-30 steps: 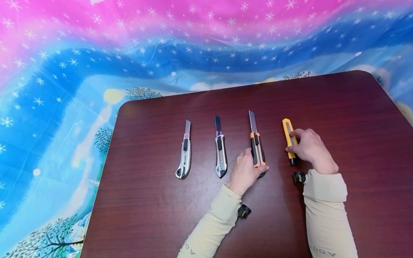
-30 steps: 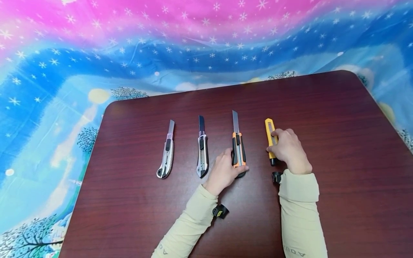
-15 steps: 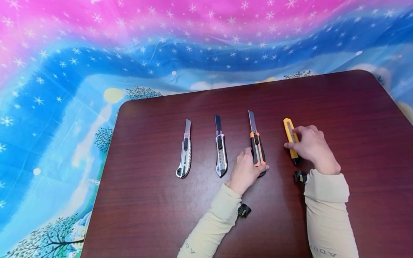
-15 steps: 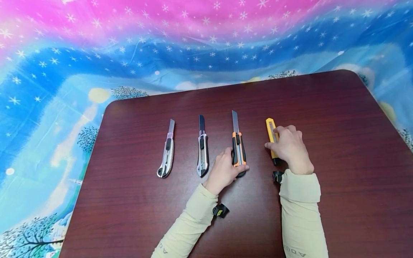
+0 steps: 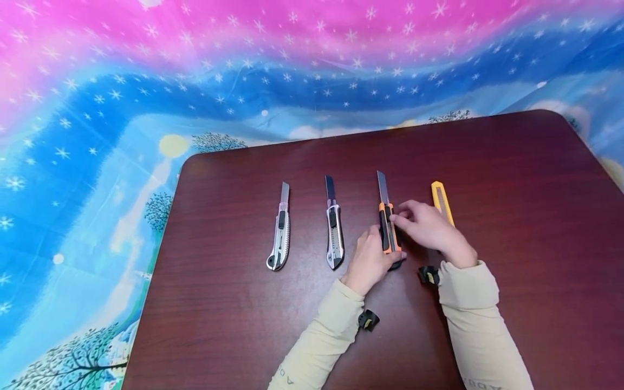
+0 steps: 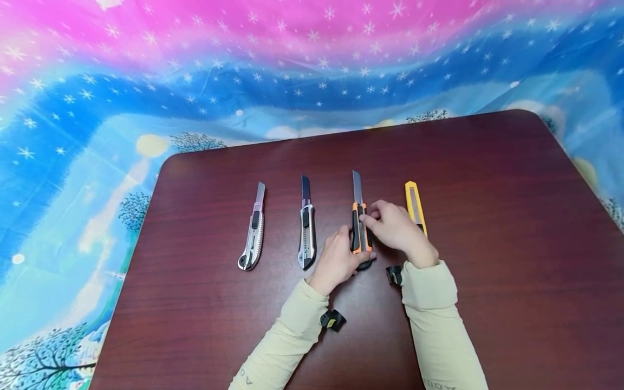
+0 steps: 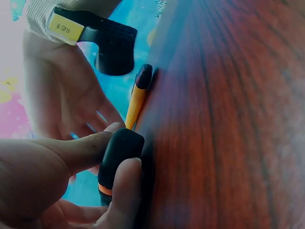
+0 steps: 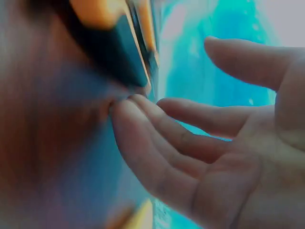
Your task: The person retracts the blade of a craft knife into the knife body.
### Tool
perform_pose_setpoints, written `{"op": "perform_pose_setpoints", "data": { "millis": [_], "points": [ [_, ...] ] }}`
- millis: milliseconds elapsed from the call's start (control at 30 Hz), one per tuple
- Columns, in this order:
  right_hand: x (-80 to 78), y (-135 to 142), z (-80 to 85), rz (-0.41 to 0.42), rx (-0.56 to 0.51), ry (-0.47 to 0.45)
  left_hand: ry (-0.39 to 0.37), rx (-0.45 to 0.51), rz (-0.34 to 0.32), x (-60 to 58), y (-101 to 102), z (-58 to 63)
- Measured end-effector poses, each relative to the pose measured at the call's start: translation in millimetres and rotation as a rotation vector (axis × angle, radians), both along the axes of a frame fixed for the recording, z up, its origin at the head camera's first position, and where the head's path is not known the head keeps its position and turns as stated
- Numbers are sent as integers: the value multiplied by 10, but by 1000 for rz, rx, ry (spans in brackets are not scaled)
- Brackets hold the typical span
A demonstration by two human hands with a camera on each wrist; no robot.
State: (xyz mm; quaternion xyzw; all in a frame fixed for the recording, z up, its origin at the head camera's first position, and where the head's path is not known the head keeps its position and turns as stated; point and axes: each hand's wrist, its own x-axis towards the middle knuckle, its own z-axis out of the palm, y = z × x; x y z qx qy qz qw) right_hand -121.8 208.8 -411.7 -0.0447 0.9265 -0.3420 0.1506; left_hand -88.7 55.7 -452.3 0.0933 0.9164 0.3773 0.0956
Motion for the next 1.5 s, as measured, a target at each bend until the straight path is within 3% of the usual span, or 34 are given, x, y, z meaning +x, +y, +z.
{"op": "perform_pose_setpoints", "data": {
  "millis": [200, 333, 400, 533, 667, 800, 933, 1133, 1267, 1500],
  "points": [
    [35, -111, -88, -3, -106, -73, -10, 17, 0, 27, -38, -18],
    [53, -94, -87, -99, -273, -65, -55, 190, 35, 20, -98, 54],
    [59, -95, -81, -167, -414, -82, -119, 340, 48, 28, -135, 110],
    [67, -134, -87, -262, -708, -133, -329, 659, 33, 70, -187, 171],
    [59, -200, -112, -274, -832, -182, -538, 870, -8, 102, -234, 177],
    [42, -277, -128, -277, -939, -238, -651, 1007, -37, 103, -301, 190],
    [28, -316, -132, -256, -1096, -288, -686, 1024, -98, 74, -342, 214],
    [-11, -306, -102, -232, -1261, -319, -739, 952, -196, 18, -353, 244],
    [-38, -302, -76, -249, -1295, -333, -750, 911, -244, -1, -343, 232],
    [-55, -314, -71, -259, -1279, -318, -766, 897, -262, -27, -343, 210]
  ]
}}
